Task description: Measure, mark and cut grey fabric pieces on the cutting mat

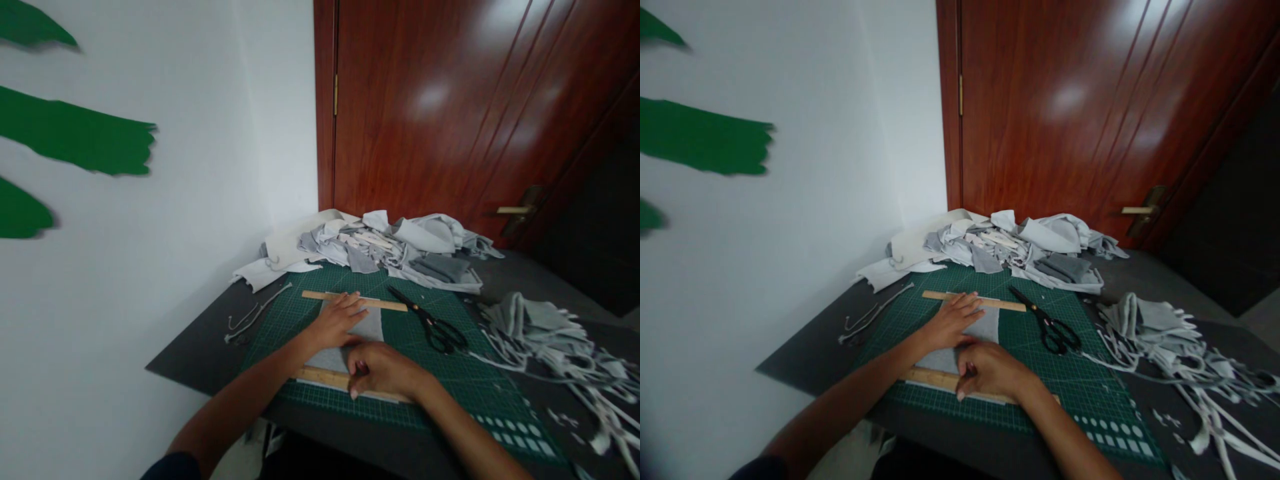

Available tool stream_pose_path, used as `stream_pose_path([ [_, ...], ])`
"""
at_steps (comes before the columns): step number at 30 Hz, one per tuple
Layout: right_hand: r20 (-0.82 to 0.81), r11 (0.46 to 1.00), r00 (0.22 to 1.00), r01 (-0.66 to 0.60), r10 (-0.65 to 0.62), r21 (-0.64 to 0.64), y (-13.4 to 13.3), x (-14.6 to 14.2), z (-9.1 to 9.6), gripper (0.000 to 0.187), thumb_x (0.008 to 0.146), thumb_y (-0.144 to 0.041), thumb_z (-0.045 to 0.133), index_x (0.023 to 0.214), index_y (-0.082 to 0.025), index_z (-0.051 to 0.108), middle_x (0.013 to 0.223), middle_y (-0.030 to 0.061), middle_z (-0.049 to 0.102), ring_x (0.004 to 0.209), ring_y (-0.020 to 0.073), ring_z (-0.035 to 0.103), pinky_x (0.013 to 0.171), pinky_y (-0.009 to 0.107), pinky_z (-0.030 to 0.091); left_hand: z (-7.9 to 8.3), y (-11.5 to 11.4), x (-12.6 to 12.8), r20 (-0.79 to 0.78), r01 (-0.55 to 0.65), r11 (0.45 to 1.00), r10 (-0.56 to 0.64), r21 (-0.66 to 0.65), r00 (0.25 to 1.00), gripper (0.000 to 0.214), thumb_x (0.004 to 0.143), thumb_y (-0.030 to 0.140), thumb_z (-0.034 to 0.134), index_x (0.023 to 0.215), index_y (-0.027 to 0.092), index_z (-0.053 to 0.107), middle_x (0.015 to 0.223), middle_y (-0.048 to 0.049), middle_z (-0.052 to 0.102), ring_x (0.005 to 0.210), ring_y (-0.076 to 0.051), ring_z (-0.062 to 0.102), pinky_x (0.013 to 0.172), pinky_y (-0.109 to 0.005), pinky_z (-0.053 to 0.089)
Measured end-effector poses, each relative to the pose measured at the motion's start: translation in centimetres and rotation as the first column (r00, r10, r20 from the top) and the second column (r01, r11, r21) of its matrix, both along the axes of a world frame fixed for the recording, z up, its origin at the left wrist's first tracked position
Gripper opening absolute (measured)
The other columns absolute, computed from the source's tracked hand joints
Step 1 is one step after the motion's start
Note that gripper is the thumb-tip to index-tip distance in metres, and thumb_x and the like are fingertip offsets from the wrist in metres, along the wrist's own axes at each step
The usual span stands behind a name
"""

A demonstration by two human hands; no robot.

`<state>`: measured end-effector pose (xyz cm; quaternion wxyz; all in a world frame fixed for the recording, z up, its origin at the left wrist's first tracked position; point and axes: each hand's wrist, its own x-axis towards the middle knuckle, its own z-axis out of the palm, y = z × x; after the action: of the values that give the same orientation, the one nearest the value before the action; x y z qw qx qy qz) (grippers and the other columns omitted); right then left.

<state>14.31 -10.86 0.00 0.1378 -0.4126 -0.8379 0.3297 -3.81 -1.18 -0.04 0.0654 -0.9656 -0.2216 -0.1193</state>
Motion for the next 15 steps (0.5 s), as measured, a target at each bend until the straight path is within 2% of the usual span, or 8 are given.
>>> stream_pose_path([
  [5,-0.009,1.0,1.0,-0.004,0.004,0.003,0.0,-0.2,0.1,0.034,0.067,-0.038,0.096,0.082,-0.018,0.074,0.079,-0.0056,0.063,0.068,0.0108,0.05,0.062,0.023,0.03,0.3,-2.6,-0.1,-0.011,-0.13,0.991,0.13,0.016,0.991,0.053,0.101,0.038,0.061,0.151,0.02,0.053,0.154,-0.0133,0.055,0.152,-0.029,0.04,0.124,-0.048,0.033],
  [8,-0.005,1.0,1.0,0.014,-0.014,-0.01,0.0,-0.2,0.1,0.034,0.065,-0.036,0.096,0.081,-0.018,0.074,0.072,-0.0066,0.062,0.064,0.0107,0.048,0.059,0.023,0.029,0.8,-4.1,-0.1,-0.026,-0.16,0.986,0.161,0.052,0.987,0.049,0.101,0.028,0.056,0.15,0.021,0.054,0.157,-0.0117,0.053,0.152,-0.029,0.039,0.124,-0.048,0.032],
  [11,-0.003,0.999,1.0,0.03,-0.03,-0.029,-0.1,-0.3,0.2,0.032,0.065,-0.035,0.096,0.081,-0.018,0.074,0.069,-0.007,0.061,0.062,0.0108,0.049,0.058,0.023,0.029,1.2,-5.3,-0.7,-0.002,-0.204,0.977,0.204,0.064,0.979,0.045,0.102,0.035,0.056,0.145,0.023,0.058,0.158,-0.0106,0.052,0.151,-0.03,0.04,0.122,-0.049,0.034],
  [15,0.001,0.998,1.0,0.023,-0.023,-0.051,-0.4,-0.2,0.5,0.026,0.068,-0.033,0.092,0.081,-0.018,0.074,0.067,-0.007,0.061,0.063,0.0118,0.051,0.058,0.024,0.03,0.9,-8.0,-1.9,0.117,-0.334,0.94,0.325,0.065,0.938,0.042,0.104,0.045,0.052,0.137,0.022,0.065,0.151,-0.0105,0.059,0.145,-0.031,0.047,0.118,-0.049,0.04],
])
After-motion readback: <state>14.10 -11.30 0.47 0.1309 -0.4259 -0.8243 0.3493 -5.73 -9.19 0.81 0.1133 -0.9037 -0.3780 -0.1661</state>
